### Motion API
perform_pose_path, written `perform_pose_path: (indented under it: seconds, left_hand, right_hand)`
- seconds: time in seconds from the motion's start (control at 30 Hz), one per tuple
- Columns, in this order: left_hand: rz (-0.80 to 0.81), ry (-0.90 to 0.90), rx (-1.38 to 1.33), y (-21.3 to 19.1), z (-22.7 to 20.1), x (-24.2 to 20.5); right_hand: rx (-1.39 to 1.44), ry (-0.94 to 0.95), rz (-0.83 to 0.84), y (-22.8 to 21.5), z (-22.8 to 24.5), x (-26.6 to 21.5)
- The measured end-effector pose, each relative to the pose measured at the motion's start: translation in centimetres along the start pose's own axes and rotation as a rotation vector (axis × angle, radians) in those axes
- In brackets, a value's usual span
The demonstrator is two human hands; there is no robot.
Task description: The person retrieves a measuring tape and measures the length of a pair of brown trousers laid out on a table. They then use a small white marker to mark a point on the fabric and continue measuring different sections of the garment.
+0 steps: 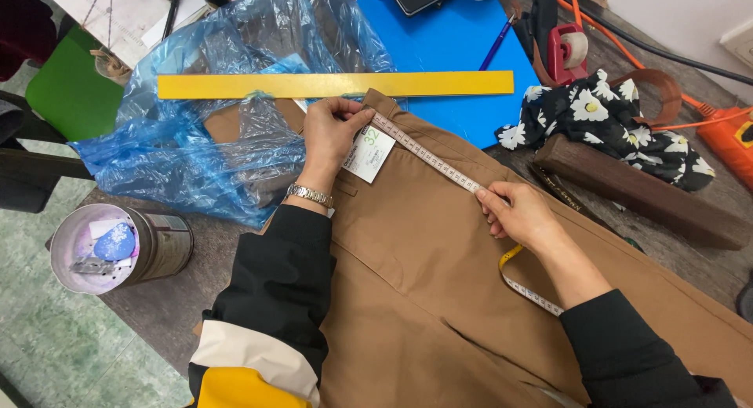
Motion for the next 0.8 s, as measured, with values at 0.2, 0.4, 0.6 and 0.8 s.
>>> perform_pose_path:
  seconds: [0.2, 0.4, 0.6, 0.8]
  left_hand:
    - [-0.016, -0.014, 0.016, 0.0, 0.3, 0.0]
    - [-0.033, -0.006, 0.063, 0.5, 2.6, 1.4]
    - [0.006, 0.07, 0.137, 1.0, 4.1, 2.3]
    - [0.163, 0.028, 0.351, 1.9, 3.8, 1.3]
  right_hand:
    - [-0.026, 0.001, -0.014, -0.1, 0.2, -0.2]
    - [-0.007, 0.003, -0.016, -0.1, -0.8, 0.5]
    - [0.313, 0.017, 0.05, -1.1, -3.4, -1.1]
    - [0.317, 0.018, 0.232, -9.8, -7.9, -9.9]
Point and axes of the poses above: each hand's wrist, its own x-axis towards the middle knuckle, its own y-axis out of the palm, z = x × y, the point moved 10 cm from there along x, towards the middle knuckle
